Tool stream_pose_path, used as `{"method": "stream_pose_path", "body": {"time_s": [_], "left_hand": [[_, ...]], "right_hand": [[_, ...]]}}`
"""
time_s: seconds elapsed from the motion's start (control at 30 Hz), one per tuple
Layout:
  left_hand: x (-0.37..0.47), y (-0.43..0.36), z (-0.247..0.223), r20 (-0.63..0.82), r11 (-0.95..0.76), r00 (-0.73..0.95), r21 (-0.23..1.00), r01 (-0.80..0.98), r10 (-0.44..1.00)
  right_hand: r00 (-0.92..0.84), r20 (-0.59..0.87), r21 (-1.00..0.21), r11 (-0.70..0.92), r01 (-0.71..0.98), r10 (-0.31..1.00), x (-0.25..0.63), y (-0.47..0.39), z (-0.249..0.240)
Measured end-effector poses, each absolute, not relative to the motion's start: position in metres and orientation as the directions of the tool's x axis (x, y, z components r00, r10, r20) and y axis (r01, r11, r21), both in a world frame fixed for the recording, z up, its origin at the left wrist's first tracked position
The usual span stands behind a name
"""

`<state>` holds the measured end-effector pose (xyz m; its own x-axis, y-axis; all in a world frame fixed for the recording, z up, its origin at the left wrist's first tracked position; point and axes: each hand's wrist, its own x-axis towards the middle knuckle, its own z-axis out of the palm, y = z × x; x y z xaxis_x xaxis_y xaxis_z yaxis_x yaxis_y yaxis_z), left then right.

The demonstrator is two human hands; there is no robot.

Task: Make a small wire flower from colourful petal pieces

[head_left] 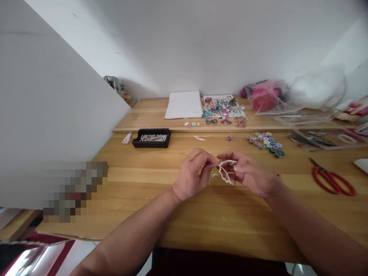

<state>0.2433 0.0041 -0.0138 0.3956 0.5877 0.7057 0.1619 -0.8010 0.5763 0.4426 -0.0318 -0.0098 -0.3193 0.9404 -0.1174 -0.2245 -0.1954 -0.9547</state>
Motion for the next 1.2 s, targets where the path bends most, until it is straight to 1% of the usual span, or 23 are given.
{"method": "stream_pose_path", "body": {"time_s": [0.07,0.13,0.27,0.33,0.4,0.47,0.5,0.57,0.63,0.7,0.77,0.8,0.83,0.87,0.9,0.93,0.97,1.0,1.07,1.2], "left_hand": [[0.241,0.003,-0.014,0.736,-0.855,0.435,0.46,0.24,0.519],[0.24,0.002,-0.015,0.736,-0.875,0.477,0.361,0.324,0.48],[0.239,0.001,-0.013,0.708,-0.876,0.547,0.22,0.43,0.446],[0.239,0.001,-0.012,0.7,-0.876,0.569,0.177,0.449,0.433],[0.24,0.001,-0.012,0.694,-0.875,0.578,0.162,0.456,0.429],[0.24,0.001,-0.012,0.689,-0.871,0.567,0.203,0.447,0.452],[0.241,0.001,-0.013,0.684,-0.865,0.553,0.254,0.432,0.477],[0.243,0.0,-0.014,0.656,-0.828,0.508,0.407,0.386,0.559],[0.246,0.0,-0.016,0.59,-0.739,0.452,0.594,0.318,0.669],[0.249,0.001,-0.017,0.457,-0.576,0.411,0.783,0.235,0.789],[0.249,0.004,-0.018,0.219,-0.297,0.428,0.947,0.124,0.877],[0.249,0.005,-0.017,0.071,-0.117,0.472,0.991,0.069,0.879],[0.249,0.007,-0.017,-0.072,0.068,0.535,0.997,0.027,0.842],[0.248,0.008,-0.017,-0.192,0.239,0.606,0.971,0.003,0.772],[0.247,0.009,-0.016,-0.277,0.375,0.669,0.927,-0.003,0.69],[0.246,0.01,-0.016,-0.327,0.471,0.716,0.882,-0.002,0.616],[0.245,0.011,-0.015,-0.351,0.528,0.745,0.849,-0.002,0.567],[0.245,0.011,-0.015,-0.356,0.555,0.755,0.832,-0.013,0.55],[0.245,0.011,-0.016,-0.341,0.554,0.735,0.831,-0.057,0.586],[0.248,0.012,-0.02,-0.29,0.481,0.644,0.865,-0.139,0.707]], "right_hand": [[-0.39,-0.185,-0.906,-0.31,-0.289,0.902,0.442,-0.032,-0.01],[-0.406,-0.214,-0.891,-0.347,-0.292,0.889,0.438,-0.034,-0.01],[-0.351,-0.237,-0.907,-0.336,-0.252,0.906,0.43,-0.036,-0.013],[-0.302,-0.236,-0.92,-0.312,-0.238,0.924,0.427,-0.036,-0.014],[-0.25,-0.232,-0.931,-0.289,-0.223,0.94,0.426,-0.036,-0.015],[-0.209,-0.219,-0.946,-0.26,-0.195,0.953,0.425,-0.036,-0.014],[-0.194,-0.204,-0.956,-0.238,-0.174,0.96,0.425,-0.036,-0.014],[-0.169,-0.149,-0.979,-0.169,-0.112,0.974,0.424,-0.035,-0.013],[-0.144,-0.059,-0.998,-0.061,-0.01,0.988,0.424,-0.035,-0.012],[-0.115,0.051,-0.987,0.068,0.145,0.992,0.425,-0.036,-0.012],[-0.106,0.175,-0.92,0.2,0.336,0.979,0.427,-0.038,-0.01],[-0.12,0.229,-0.87,0.259,0.42,0.966,0.428,-0.04,-0.008],[-0.148,0.277,-0.818,0.314,0.483,0.949,0.43,-0.041,-0.007],[-0.183,0.315,-0.771,0.363,0.522,0.931,0.431,-0.042,-0.005],[-0.218,0.344,-0.736,0.406,0.541,0.913,0.433,-0.043,-0.003],[-0.249,0.364,-0.714,0.441,0.545,0.897,0.435,-0.044,-0.001],[-0.268,0.376,-0.702,0.461,0.542,0.887,0.436,-0.044,0.0],[-0.273,0.373,-0.702,0.462,0.541,0.887,0.437,-0.043,0.001],[-0.253,0.323,-0.747,0.41,0.524,0.912,0.438,-0.04,0.0],[-0.2,0.13,-0.918,0.194,0.345,0.971,0.438,-0.033,-0.006]]}}
